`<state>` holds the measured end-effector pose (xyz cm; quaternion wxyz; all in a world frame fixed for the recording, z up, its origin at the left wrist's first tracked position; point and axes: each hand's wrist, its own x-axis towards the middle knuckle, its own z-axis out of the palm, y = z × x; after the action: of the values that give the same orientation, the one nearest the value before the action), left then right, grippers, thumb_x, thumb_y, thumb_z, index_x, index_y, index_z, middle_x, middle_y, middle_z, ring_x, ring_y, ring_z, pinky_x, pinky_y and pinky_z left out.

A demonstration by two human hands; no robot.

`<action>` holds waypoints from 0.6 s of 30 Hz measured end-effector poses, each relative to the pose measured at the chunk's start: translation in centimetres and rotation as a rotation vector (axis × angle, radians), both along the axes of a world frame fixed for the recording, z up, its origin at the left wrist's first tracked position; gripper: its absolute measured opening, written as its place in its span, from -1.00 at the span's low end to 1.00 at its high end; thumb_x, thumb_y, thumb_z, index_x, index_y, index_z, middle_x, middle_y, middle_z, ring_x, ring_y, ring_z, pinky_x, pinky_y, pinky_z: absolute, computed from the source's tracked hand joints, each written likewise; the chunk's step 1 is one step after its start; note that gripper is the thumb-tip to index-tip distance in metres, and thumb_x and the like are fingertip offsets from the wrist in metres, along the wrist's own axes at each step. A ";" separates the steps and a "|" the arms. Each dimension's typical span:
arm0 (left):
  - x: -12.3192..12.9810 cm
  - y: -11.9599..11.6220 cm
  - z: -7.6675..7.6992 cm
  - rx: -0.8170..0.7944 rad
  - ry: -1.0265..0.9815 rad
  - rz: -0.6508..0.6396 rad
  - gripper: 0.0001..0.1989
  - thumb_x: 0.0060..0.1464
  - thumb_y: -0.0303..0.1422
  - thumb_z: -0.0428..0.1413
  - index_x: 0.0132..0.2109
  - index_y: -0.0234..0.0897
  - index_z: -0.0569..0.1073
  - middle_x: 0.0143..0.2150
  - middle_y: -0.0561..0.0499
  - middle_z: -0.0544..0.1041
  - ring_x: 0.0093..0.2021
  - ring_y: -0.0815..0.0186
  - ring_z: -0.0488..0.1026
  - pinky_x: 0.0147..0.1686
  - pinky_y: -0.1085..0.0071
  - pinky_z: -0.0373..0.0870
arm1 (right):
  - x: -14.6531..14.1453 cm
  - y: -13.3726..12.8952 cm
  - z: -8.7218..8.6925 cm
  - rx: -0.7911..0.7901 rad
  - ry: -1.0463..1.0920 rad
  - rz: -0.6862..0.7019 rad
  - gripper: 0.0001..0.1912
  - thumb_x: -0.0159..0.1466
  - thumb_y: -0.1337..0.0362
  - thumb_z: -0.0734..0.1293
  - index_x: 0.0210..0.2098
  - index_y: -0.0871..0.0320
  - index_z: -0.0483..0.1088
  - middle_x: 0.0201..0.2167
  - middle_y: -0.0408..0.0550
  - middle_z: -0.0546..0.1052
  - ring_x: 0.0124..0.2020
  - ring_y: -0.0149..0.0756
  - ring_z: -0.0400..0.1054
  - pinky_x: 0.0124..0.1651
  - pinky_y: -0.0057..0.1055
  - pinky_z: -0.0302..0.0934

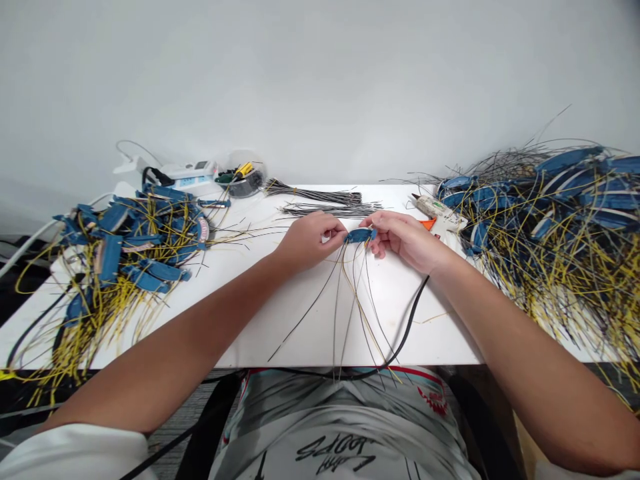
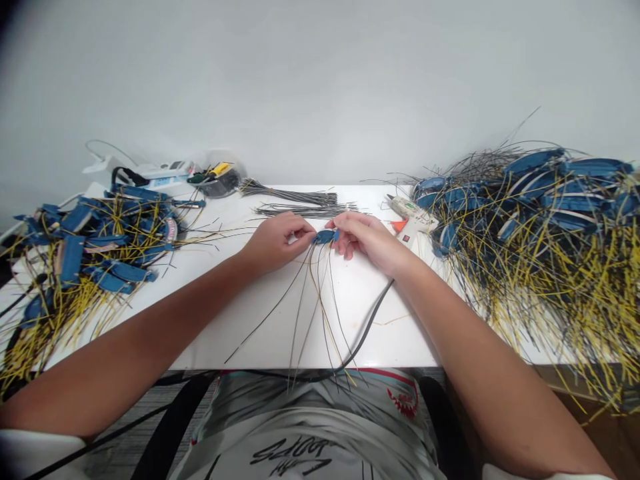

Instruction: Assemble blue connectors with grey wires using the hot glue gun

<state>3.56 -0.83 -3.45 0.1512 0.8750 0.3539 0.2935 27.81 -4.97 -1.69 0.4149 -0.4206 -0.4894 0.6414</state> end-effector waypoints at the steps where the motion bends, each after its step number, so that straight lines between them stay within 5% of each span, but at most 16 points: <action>1: 0.0 0.0 0.0 -0.001 -0.001 0.003 -0.84 0.27 -0.34 0.14 -0.28 -0.20 0.58 -0.36 0.04 0.56 -0.26 0.28 0.42 -0.26 0.32 0.27 | 0.0 0.0 0.0 -0.001 0.003 -0.004 -0.68 0.32 0.04 0.45 -0.12 0.16 0.57 -0.41 -0.04 0.59 -0.48 -0.34 0.42 -0.44 -0.41 0.33; 18: 0.0 0.0 0.1 -0.019 -0.012 0.013 -0.81 0.32 -0.30 0.12 -0.26 -0.20 0.59 -0.36 0.03 0.56 -0.27 0.27 0.42 -0.24 0.31 0.28 | 0.0 -0.1 -0.4 0.070 -0.012 -0.015 -0.65 0.33 0.06 0.50 0.02 0.09 0.55 -0.26 -0.06 0.61 -0.39 -0.37 0.45 -0.43 -0.44 0.33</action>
<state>3.53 -0.80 -3.32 0.1598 0.8693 0.3617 0.2966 27.83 -5.10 -2.08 0.4312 -0.4135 -0.5108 0.6182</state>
